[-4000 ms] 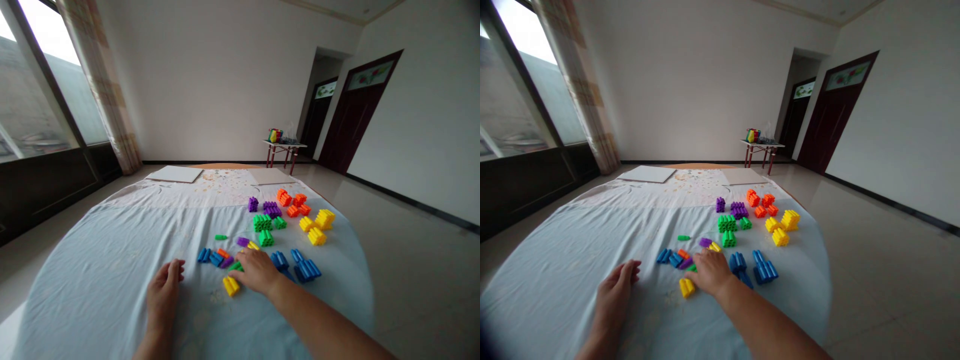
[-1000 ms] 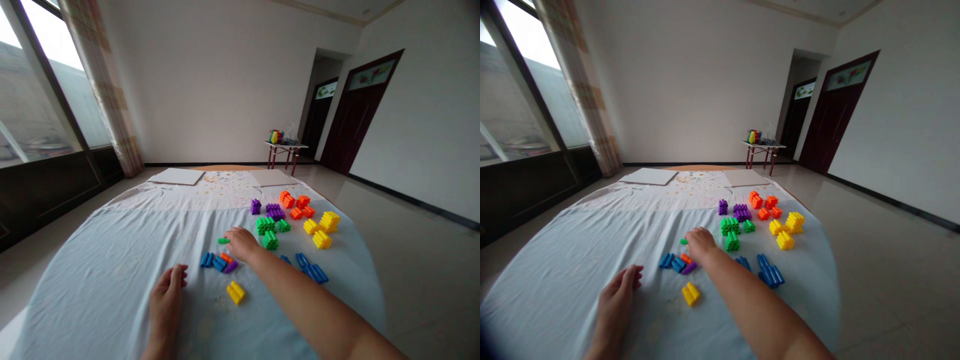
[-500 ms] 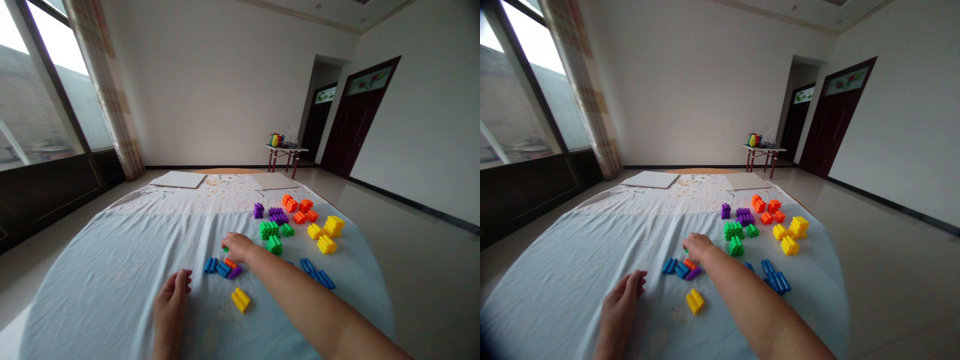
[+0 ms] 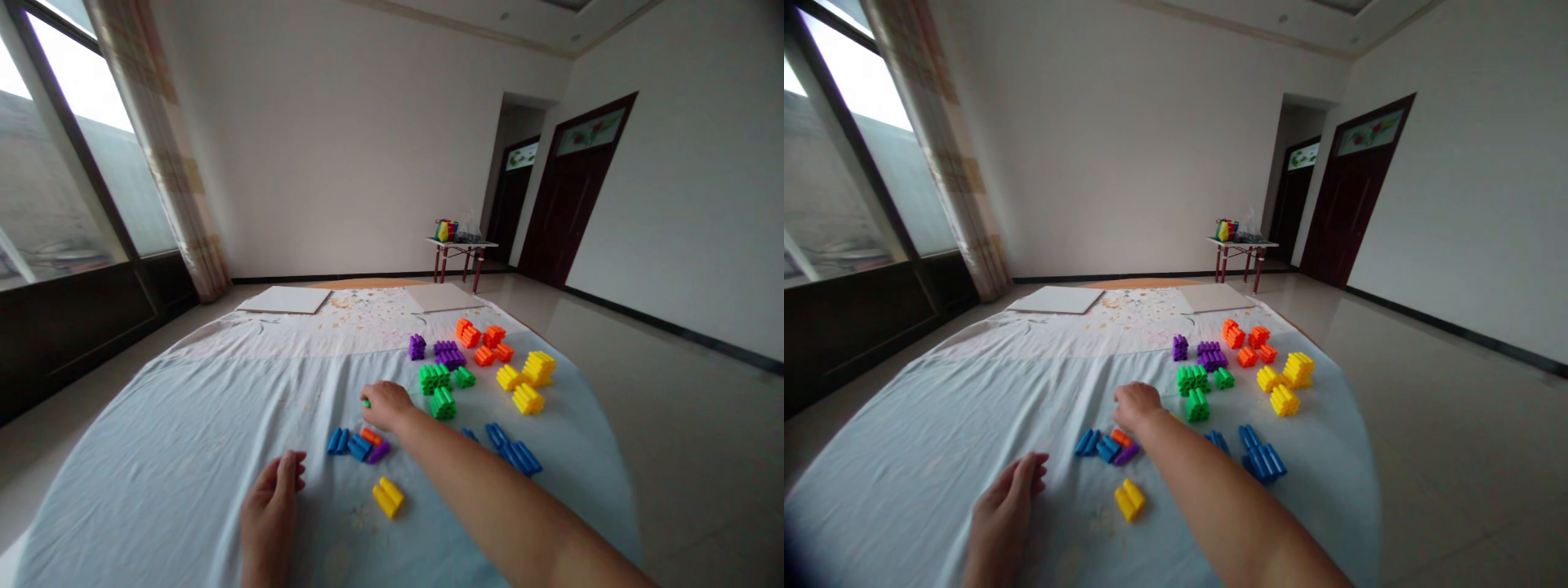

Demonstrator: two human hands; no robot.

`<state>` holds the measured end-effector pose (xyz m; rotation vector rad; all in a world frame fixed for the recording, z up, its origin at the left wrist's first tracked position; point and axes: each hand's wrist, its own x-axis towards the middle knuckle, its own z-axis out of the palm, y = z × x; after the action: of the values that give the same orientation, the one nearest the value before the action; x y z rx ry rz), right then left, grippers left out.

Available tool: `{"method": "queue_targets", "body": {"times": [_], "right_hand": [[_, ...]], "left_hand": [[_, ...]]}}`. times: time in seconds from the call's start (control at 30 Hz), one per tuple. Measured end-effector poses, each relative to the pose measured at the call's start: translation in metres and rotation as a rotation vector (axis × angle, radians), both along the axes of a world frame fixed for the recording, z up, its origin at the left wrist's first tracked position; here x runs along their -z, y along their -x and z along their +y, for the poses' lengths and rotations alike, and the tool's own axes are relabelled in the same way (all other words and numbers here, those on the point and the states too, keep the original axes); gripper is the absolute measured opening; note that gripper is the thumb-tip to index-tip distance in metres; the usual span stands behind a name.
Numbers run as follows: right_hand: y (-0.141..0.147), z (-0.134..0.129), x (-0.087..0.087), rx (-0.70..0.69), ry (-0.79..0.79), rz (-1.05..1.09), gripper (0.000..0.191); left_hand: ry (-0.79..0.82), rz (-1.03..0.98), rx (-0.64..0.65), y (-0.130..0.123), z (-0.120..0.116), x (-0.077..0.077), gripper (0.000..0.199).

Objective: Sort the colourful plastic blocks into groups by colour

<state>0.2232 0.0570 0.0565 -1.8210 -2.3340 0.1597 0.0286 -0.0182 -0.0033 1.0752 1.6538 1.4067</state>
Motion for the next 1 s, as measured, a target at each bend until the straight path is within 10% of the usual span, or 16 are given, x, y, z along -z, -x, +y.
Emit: {"method": "queue_targets", "body": {"times": [0.4, 0.77, 1.0], "right_hand": [[-0.129, 0.007, -0.037, 0.279, -0.084, -0.051, 0.026], [-0.123, 0.003, -0.03, 0.299, -0.062, -0.131, 0.026], [-0.074, -0.019, -0.031, 0.017, -0.111, -0.017, 0.029]], "left_hand": [[-0.016, -0.025, -0.005, -0.004, 0.0, -0.003, 0.056], [-0.031, -0.024, 0.011, -0.002, 0.001, 0.006, 0.053], [-0.05, -0.008, 0.021, -0.001, 0.002, 0.006, 0.054]]}}
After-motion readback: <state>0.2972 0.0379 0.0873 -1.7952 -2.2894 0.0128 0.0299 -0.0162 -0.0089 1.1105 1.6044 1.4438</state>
